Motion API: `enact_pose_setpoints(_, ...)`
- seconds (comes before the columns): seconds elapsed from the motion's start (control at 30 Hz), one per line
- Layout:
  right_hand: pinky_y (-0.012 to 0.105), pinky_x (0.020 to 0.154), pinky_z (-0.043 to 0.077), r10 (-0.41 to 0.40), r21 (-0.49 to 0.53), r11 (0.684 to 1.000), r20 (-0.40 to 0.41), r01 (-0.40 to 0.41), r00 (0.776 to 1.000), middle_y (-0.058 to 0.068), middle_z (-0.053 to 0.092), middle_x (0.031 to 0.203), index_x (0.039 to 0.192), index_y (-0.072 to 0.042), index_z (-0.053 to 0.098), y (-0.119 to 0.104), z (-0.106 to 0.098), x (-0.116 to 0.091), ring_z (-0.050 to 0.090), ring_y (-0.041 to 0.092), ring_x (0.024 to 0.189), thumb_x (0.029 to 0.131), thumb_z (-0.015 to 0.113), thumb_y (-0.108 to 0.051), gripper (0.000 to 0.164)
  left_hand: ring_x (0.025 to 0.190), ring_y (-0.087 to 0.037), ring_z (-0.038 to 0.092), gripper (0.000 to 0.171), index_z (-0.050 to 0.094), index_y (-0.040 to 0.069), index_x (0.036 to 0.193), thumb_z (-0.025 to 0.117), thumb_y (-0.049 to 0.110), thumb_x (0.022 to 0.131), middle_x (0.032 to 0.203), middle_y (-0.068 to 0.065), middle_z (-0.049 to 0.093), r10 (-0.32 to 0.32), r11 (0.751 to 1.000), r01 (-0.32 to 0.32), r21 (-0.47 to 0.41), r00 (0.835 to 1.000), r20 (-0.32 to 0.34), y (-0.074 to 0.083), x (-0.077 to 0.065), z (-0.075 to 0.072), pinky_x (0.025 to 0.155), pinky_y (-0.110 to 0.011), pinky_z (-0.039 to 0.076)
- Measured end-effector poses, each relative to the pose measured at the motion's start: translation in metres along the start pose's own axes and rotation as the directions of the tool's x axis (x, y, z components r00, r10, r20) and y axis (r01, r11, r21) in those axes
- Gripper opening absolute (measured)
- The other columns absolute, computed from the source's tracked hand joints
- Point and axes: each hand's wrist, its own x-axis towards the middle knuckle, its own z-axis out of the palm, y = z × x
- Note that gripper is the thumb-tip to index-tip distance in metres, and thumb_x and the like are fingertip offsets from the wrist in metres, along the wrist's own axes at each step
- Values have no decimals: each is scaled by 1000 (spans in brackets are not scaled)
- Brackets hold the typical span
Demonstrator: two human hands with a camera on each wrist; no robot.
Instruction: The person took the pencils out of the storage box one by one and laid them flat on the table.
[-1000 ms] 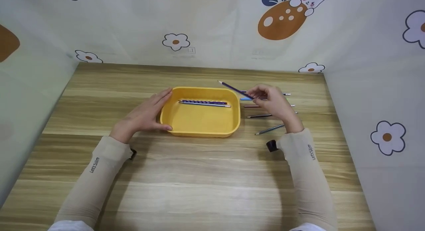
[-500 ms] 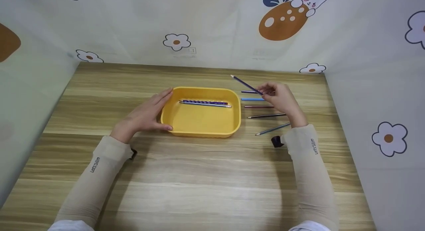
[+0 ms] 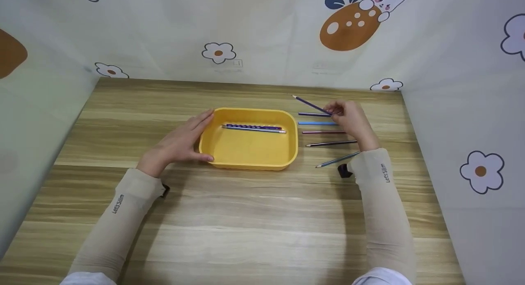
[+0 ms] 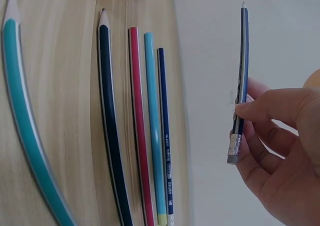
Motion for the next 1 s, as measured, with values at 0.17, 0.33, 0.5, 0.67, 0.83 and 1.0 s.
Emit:
enact_pose_setpoints(0.17,2,70,41,7,-28,1000,25,-7,1000,26,67,114,116,4,67,9,4,7,60,18,93,93,56,7,25,158,-17,2,126,3,19,162,67,79,72,170,5,-4,-7,1000,7,-8,1000,2,1,0,0,131,-40,5)
enact_pose_setpoints(0.33,7,75,43,39,-35,999,37,-38,999,25,66,116,118,4,66,16,4,13,61,25,99,94,56,5,25,158,-16,2,125,3,18,162,68,77,73,170,6,-5,1,1000,-1,-14,1000,2,0,0,0,131,-39,5)
enact_pose_setpoints(0.5,25,87,48,47,-70,997,49,-44,998,27,65,118,119,5,65,18,2,18,61,33,106,95,53,6,27,158,-17,5,125,6,15,162,70,76,73,170,3,-1,18,1000,-18,-12,1000,-11,-1,0,1,131,-40,6)
enact_pose_setpoints(0.67,33,86,49,28,-103,994,26,-25,999,27,66,114,116,5,66,24,4,23,60,34,101,92,53,9,28,158,-18,5,126,5,15,162,68,78,72,170,3,-1,17,1000,-17,-11,1000,-5,-1,0,2,131,-40,7)
enact_pose_setpoints(0.83,43,86,50,8,-121,993,6,-7,1000,28,67,108,112,6,67,28,6,26,60,36,97,90,54,11,26,158,-18,4,127,4,16,162,66,80,71,170,3,-2,14,1000,-14,-8,1000,2,0,0,1,131,-41,7)
enact_pose_setpoints(1.0,53,88,49,11,-146,989,18,-9,1000,28,66,106,111,5,67,29,6,30,60,40,98,89,54,11,27,158,-18,3,127,3,17,162,66,81,72,170,3,-3,15,1000,-15,0,1000,1,-1,0,0,131,-40,6)
